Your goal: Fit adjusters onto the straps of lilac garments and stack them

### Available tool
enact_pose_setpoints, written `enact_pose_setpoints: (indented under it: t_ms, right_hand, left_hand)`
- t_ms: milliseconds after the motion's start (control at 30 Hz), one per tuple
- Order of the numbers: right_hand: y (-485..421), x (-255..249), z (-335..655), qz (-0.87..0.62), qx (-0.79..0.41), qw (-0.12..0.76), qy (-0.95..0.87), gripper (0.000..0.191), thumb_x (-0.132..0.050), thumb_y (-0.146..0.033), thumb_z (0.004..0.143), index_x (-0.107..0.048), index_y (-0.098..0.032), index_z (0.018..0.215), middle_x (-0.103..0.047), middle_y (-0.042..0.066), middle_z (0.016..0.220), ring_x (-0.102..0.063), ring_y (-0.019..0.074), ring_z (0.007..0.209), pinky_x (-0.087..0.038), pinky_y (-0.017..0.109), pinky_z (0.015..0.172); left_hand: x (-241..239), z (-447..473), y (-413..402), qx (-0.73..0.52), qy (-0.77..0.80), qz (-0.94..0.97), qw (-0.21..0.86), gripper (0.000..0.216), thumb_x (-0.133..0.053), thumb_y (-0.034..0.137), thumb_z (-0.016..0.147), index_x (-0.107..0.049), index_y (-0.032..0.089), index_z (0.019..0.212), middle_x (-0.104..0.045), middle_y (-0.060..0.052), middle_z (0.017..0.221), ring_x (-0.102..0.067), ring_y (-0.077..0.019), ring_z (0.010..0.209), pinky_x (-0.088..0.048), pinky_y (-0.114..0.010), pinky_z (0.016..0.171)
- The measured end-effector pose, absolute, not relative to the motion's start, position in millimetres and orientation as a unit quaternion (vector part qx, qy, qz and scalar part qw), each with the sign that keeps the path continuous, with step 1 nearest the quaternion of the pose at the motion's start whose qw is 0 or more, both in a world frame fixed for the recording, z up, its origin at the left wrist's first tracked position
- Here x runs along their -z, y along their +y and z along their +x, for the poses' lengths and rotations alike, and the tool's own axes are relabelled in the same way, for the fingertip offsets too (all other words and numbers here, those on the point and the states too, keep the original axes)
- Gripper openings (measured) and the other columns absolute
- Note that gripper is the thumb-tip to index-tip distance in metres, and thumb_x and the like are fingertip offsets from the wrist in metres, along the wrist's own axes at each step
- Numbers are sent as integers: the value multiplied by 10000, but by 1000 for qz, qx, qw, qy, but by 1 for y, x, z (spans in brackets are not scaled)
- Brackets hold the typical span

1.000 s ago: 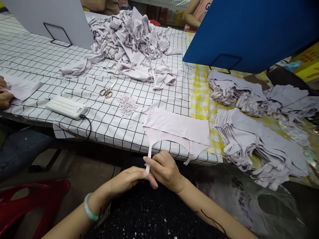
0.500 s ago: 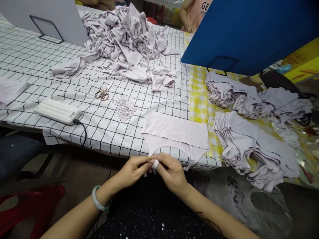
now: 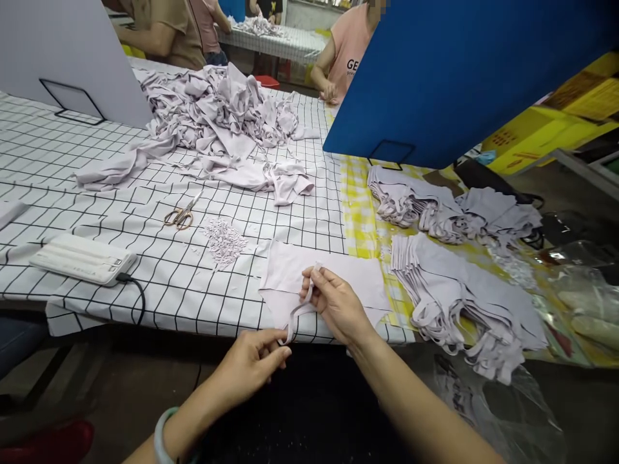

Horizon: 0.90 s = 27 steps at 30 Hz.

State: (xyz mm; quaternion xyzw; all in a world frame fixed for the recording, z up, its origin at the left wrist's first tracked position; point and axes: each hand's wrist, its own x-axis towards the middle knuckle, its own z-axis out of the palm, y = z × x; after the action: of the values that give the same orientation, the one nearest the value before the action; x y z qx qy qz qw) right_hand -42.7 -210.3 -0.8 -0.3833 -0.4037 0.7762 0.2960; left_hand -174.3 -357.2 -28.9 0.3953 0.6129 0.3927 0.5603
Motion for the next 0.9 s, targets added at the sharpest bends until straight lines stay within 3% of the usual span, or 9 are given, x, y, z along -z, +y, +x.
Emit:
enact_pose_setpoints:
  t_ms: [133, 267, 400, 533, 667, 833, 900]
  right_hand:
    - [-235, -13, -39, -317, -810, 185, -458, 287, -664, -472, 878, -627, -197, 955, -585, -46, 674, -567, 101, 538, -490, 257, 559]
    - [-252, -17, -33, -310, -781, 124, -527, 281, -556, -461, 944, -576, -189, 875, -577, -46, 611, -565, 106, 515, -472, 255, 571]
    - [-256, -12, -27, -354, -713, 85, -599, 307, -493, -425, 968, -508, -201, 759, -533, -55, 548, -543, 107, 489, -442, 249, 555]
    - [-260, -7, -21, -391, -677, 52, -622, 307, -466, -409, 972, -480, -214, 736, -516, -57, 528, -542, 121, 486, -427, 252, 543]
    - [-267, -7, -15, -381, -655, 68, -649, 287, -450, -444, 986, -510, -216, 822, -514, -52, 613, -538, 126, 567, -426, 260, 598]
    - [-263, -8, -7, -394, -617, 161, -662, 362, -448, -480, 979, -511, -205, 752, -514, -16, 737, -502, 138, 724, -423, 265, 689]
    - [-254, -6, -5, -410, -642, 171, -625, 356, -486, -473, 948, -520, -200, 722, -514, -16, 714, -514, 141, 716, -445, 268, 695]
  left_hand:
    - [-4, -191, -340, -475, 642, 395, 453, 308, -596, 405, 893, -730, 175, 1049, -660, -28, 750, -539, -123, 624, -456, -249, 580]
    - [-12, -194, -322, -496, 566, 382, 536, 278, -612, 382, 884, -713, 166, 1027, -671, -44, 864, -589, -132, 707, -508, -270, 653]
    - [-6, -186, -322, -496, 563, 407, 521, 195, -649, 333, 852, -689, 153, 916, -648, -51, 899, -624, -161, 832, -523, -302, 763]
    - [-4, -179, -327, -455, 584, 452, 498, 123, -610, 275, 847, -638, 156, 840, -601, -6, 739, -545, -117, 658, -451, -246, 604]
    - [-1, -171, -325, -454, 609, 471, 450, 82, -591, 222, 829, -590, 166, 769, -543, 27, 649, -459, -93, 572, -380, -229, 540]
    - [1, -162, -307, -495, 551, 439, 509, 123, -537, 264, 882, -533, 179, 792, -540, 20, 660, -512, -116, 590, -438, -247, 563]
    - [5, -163, -295, -490, 555, 499, 451, 111, -512, 241, 894, -539, 181, 805, -565, -2, 700, -543, -139, 641, -473, -278, 613]
